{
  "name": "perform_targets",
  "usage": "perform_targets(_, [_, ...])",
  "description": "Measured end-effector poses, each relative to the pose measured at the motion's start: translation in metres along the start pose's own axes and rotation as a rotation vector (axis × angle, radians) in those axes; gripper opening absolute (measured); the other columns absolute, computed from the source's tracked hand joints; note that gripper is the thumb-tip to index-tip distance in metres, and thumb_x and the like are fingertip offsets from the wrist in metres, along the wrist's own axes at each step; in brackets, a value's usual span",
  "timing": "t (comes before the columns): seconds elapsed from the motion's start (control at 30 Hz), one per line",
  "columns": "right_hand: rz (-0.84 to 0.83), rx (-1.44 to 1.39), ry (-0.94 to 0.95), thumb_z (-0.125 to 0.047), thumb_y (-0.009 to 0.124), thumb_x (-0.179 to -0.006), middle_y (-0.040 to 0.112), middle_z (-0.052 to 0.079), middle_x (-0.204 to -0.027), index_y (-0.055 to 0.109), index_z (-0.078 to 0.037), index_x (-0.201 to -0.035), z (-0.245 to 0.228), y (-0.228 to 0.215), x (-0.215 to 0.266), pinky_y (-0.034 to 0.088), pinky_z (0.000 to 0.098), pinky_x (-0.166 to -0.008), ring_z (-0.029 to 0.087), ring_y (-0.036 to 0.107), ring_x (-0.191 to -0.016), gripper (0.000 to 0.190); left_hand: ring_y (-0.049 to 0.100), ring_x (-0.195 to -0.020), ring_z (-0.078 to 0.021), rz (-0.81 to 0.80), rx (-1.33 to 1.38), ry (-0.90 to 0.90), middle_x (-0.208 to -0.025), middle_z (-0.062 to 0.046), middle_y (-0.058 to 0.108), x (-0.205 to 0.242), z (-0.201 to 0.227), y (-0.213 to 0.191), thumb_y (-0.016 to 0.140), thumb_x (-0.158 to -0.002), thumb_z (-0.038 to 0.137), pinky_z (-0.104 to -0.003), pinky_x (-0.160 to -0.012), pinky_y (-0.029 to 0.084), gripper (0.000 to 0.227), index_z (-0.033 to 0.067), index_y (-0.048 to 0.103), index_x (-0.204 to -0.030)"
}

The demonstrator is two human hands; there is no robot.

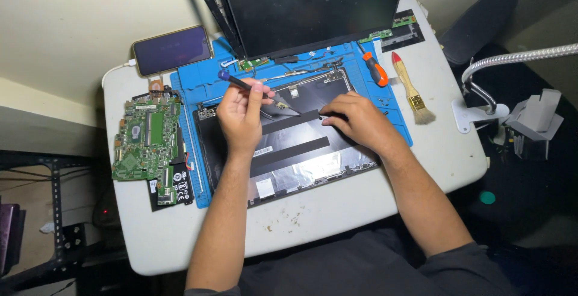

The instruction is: The person cleans the back of a laptop screen with a brush, then uses a screwdriver to remove screws from the screen bezel. The person handles the screen and screws on a workbench with other disassembled laptop parts nearby.

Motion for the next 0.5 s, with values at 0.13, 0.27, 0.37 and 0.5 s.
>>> perform_targets(0.13, [0.004, 0.012, 0.000, -0.011, 0.079, -0.088, 0.077, 0.010, -0.094, 0.080, -0.007, -0.099, -0.001, 0.004, -0.001, 0.056, 0.0362, -0.086, 0.028, 0.070, -0.092, 0.012, 0.076, -0.079, -0.0252, 0.029, 0.047, -0.008, -0.087, -0.023, 0.072, 0.011, -0.001, -0.003, 0.065, -0.103, 0.013, -0.032, -0.069, 0.067, 0.018, -0.0051, 0.065, -0.104])
perform_targets(0.27, [0.026, 0.082, -0.030, -0.010, 0.078, -0.089, 0.076, 0.006, -0.091, 0.078, -0.009, -0.096, 0.002, 0.012, -0.002, 0.056, 0.0345, -0.084, 0.025, 0.070, -0.090, 0.007, 0.077, -0.078, -0.0263, 0.022, 0.065, -0.019, -0.085, -0.023, 0.072, 0.013, -0.001, -0.005, 0.065, -0.102, 0.012, -0.033, -0.067, 0.067, 0.018, -0.0054, 0.065, -0.102])
perform_targets(0.37, [0.033, 0.123, -0.049, -0.009, 0.077, -0.089, 0.075, 0.005, -0.091, 0.077, -0.009, -0.096, 0.001, 0.015, 0.000, 0.055, 0.0340, -0.084, 0.023, 0.071, -0.090, 0.007, 0.077, -0.077, -0.0267, 0.028, 0.074, -0.014, -0.085, -0.023, 0.072, 0.015, 0.000, -0.007, 0.065, -0.102, 0.012, -0.033, -0.066, 0.067, 0.018, -0.0056, 0.065, -0.101])
perform_targets(0.5, [0.106, 0.051, -0.090, -0.006, 0.075, -0.091, 0.075, 0.008, -0.094, 0.075, -0.007, -0.097, -0.007, 0.010, -0.001, 0.056, 0.0364, -0.082, 0.027, 0.072, -0.089, 0.006, 0.077, -0.077, -0.0268, 0.051, 0.082, 0.013, -0.085, -0.023, 0.072, 0.016, 0.004, -0.010, 0.065, -0.102, 0.013, -0.033, -0.065, 0.066, 0.018, -0.0048, 0.064, -0.101])
Point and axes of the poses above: each hand's wrist, its own x-axis away from the middle knuckle, its own y-axis out of the palm, z = x × y, the point moved 4 cm from there along -x, towards the middle knuckle
